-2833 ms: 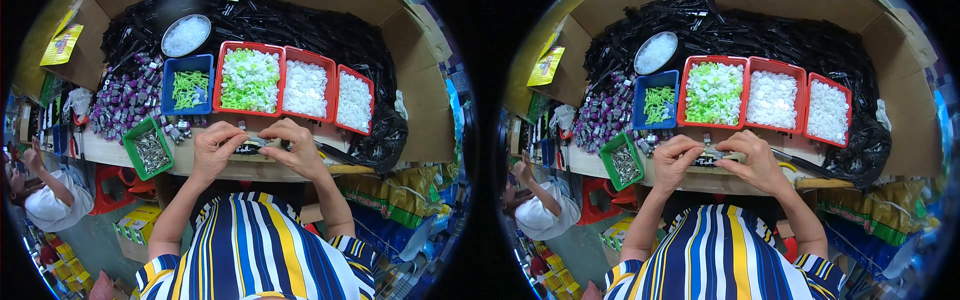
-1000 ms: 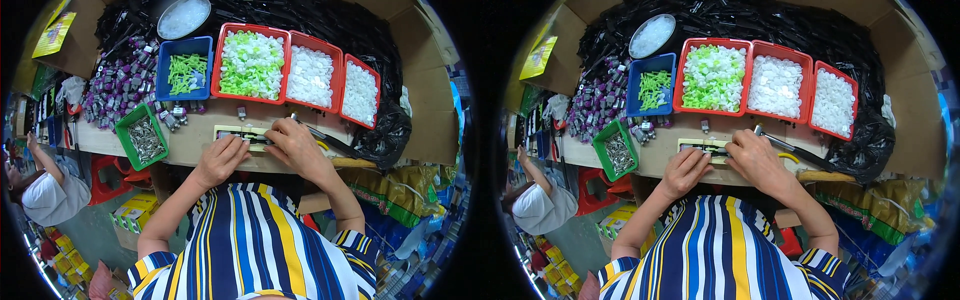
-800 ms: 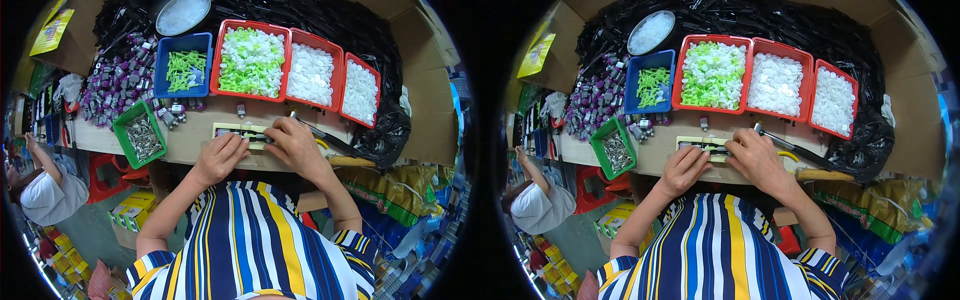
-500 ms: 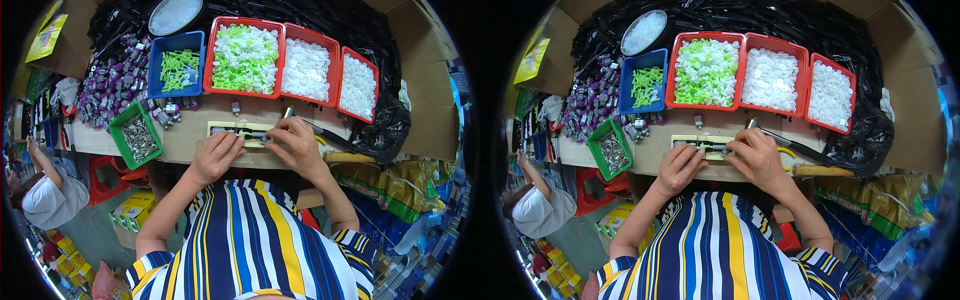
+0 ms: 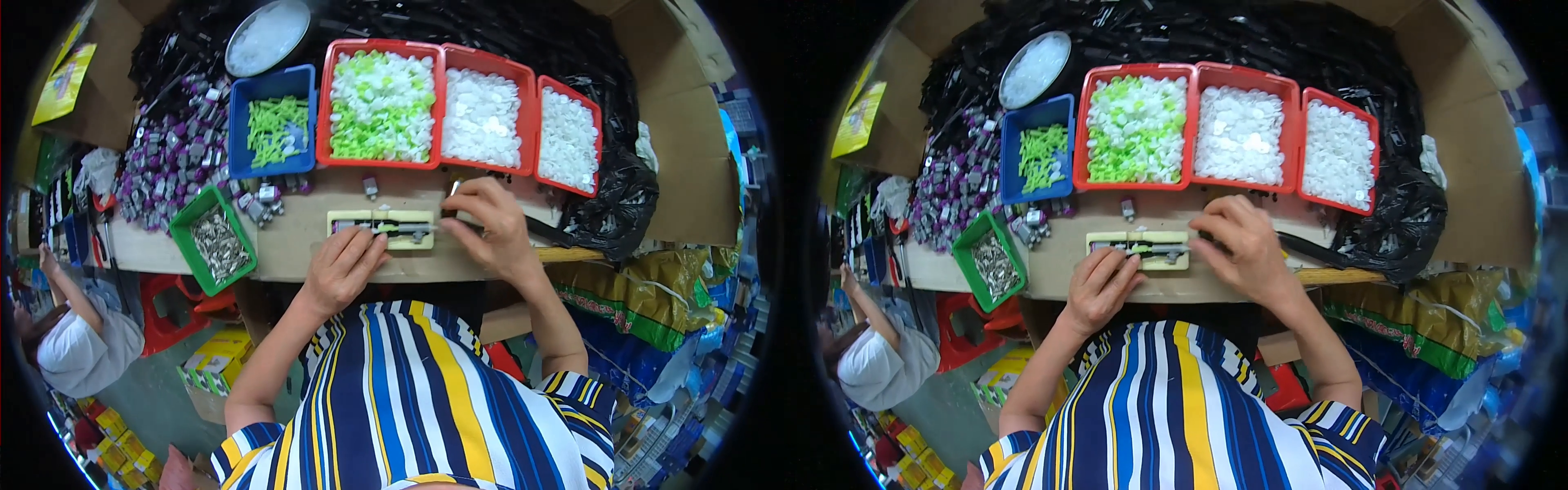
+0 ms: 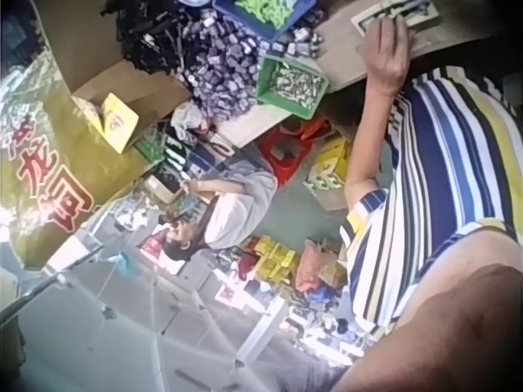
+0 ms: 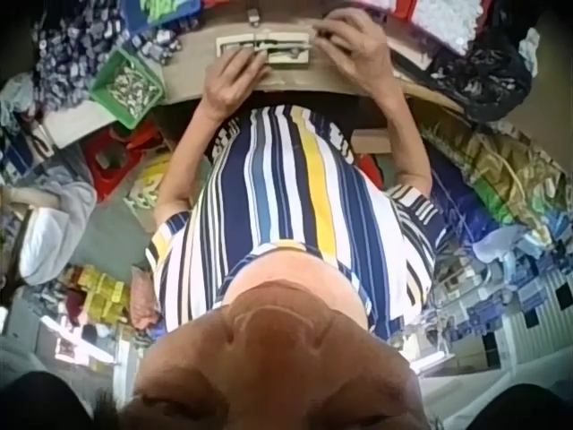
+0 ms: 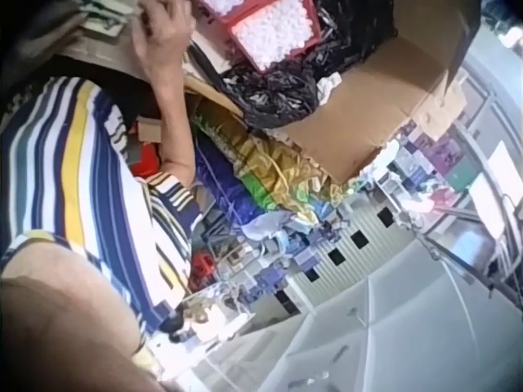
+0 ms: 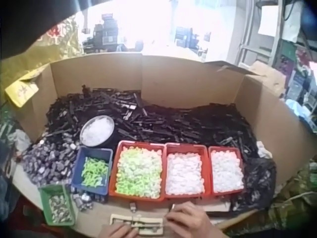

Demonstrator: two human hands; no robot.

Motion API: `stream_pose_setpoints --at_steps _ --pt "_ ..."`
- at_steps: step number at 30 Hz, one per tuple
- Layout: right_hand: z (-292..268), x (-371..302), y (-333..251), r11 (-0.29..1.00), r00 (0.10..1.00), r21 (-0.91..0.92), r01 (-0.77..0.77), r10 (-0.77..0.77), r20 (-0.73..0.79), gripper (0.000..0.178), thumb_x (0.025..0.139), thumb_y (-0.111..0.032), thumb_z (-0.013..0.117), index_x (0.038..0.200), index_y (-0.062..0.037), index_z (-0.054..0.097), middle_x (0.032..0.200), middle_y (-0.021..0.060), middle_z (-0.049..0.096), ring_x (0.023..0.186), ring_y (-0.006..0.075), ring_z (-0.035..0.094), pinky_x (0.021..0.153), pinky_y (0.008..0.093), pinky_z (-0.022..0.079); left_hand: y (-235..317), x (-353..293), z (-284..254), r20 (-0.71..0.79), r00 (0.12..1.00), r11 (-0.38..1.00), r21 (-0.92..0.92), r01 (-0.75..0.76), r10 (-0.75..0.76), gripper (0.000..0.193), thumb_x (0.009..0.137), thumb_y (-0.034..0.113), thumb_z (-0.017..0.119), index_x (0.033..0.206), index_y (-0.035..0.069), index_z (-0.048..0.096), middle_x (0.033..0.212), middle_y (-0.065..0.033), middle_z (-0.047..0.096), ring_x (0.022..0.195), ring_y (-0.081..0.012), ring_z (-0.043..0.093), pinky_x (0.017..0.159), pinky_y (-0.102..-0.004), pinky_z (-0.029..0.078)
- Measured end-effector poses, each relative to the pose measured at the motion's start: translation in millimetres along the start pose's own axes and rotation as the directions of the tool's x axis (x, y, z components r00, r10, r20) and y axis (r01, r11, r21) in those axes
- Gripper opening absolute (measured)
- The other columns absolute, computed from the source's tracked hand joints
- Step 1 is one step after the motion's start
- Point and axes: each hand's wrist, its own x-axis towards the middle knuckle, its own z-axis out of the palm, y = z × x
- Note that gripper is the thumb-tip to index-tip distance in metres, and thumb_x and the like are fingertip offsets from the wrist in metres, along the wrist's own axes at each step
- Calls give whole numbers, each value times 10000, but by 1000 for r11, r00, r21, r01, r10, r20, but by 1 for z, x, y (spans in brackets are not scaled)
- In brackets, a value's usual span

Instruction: Assembling small plastic components for toy parts at a factory workbench using pliers.

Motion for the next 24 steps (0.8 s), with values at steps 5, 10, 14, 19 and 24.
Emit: stream_pose_setpoints --at_steps 5,10,14,19,24 --pt "-60 52 47 980 974 -195 -36 -10 -228 152 812 -36 730 952 14 698 925 142 662 842 278 669 730 339 524 3 -5 -5 -1 999 999 -7 49 -49 362 704 36 824 1046 -12 714 1035 -115 629 956 -306 618 804 -396 532" --pt "-106 116 148 805 974 -560 -194 91 -207 167 872 -105 675 988 11 705 989 152 697 880 313 686 783 371 537 6 0 -9 2 998 998 0 57 -57 360 703 37 826 1043 -9 718 1035 -115 635 959 -309 616 812 -394 531" --pt "-97 167 193 786 969 -572 -233 236 -71 183 838 -101 709 983 10 708 1002 171 707 927 340 682 814 398 540 9 0 -12 12 996 996 29 87 -88 356 702 38 827 1041 11 723 1030 -114 638 963 -310 613 820 -398 527" --pt "-80 195 221 715 950 -664 -218 311 22 298 765 -148 788 1012 0 712 1041 190 713 985 357 680 861 419 544 9 -1 -21 10 988 986 64 151 -152 351 711 35 825 1047 22 724 1025 -116 638 955 -316 612 817 -402 523" --pt "-96 195 203 675 963 -715 -182 268 9 307 756 -148 792 1022 -17 715 1001 167 721 962 353 683 841 429 548 2 -2 -32 -27 978 974 84 209 -208 341 718 15 815 1047 19 722 1015 -122 639 932 -320 612 794 -403 513"
